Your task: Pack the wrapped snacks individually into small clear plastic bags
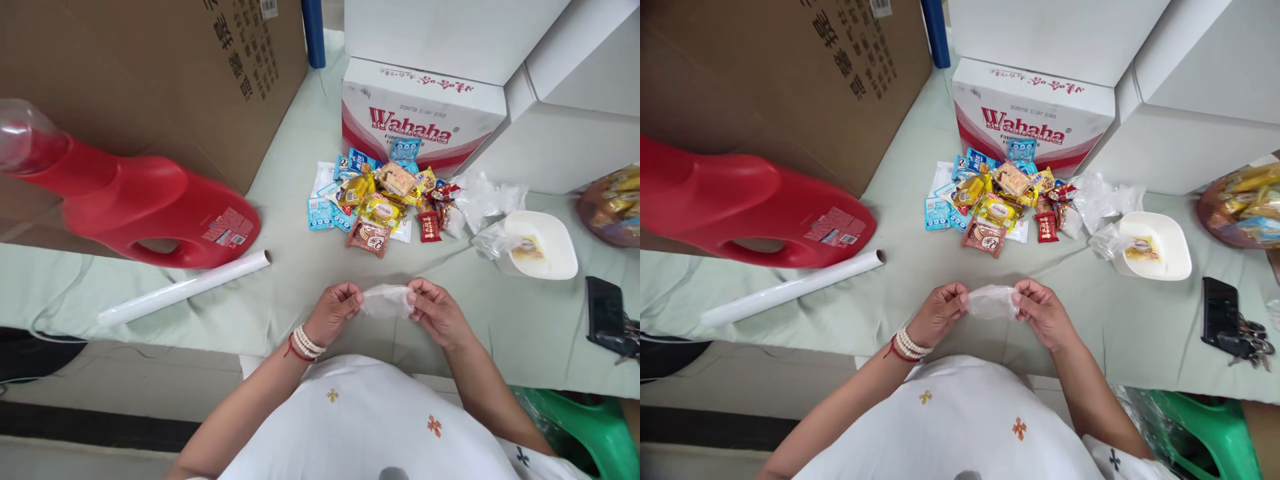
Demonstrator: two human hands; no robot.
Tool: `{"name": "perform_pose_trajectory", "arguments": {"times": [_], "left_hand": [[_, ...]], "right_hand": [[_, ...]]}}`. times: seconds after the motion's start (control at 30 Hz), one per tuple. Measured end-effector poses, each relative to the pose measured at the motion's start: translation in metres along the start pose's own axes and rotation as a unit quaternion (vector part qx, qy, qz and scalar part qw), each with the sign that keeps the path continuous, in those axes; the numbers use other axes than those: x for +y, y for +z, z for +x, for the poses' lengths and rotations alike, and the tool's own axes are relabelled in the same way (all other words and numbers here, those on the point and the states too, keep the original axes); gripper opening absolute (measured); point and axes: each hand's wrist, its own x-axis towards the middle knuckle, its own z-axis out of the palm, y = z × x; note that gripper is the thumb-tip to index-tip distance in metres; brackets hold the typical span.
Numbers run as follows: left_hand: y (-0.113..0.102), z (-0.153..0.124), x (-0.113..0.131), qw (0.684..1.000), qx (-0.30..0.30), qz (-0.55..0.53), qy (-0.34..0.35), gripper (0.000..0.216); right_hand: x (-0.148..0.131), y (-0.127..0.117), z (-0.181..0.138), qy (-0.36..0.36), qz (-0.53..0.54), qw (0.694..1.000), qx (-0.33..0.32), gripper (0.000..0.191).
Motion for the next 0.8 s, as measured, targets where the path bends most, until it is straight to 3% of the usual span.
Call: {"name": "perform_pose_trajectory", "arguments": {"times": [0.17, 0.27, 0.33, 0.5, 0.6, 0.7, 0.8], "left_hand": [[-0.002, 0.002, 0.0, 0.999, -0.039, 0.011, 0.031, 0.046], [0.0, -0.001, 0.0, 0.996, -0.071, 0.04, 0.03, 0.046], [0.002, -0.004, 0.002, 0.993, -0.065, 0.086, 0.057, 0.045], [0.01, -0.013, 0.008, 0.959, -0.077, 0.213, 0.171, 0.041], [0.012, -0.016, 0.003, 0.954, -0.102, 0.224, 0.171, 0.043], [0.012, -0.013, -0.005, 0.975, -0.022, 0.184, 0.12, 0.045], [0.01, -0.005, -0.008, 0.975, 0.066, 0.188, 0.094, 0.046]], "right_hand": [[-0.001, -0.013, 0.002, 0.022, -0.039, 0.998, 0.049, 0.046], [0.005, -0.015, 0.002, -0.091, -0.146, 0.967, 0.188, 0.045], [0.008, -0.012, -0.003, -0.147, -0.217, 0.938, 0.225, 0.04], [0.013, 0.008, -0.006, -0.124, -0.315, 0.935, 0.106, 0.039], [0.019, 0.018, 0.006, -0.12, -0.289, 0.948, 0.067, 0.037], [0.024, 0.024, 0.014, -0.096, -0.222, 0.97, 0.016, 0.033], [0.022, 0.027, 0.011, -0.091, -0.217, 0.972, -0.018, 0.033]]}}
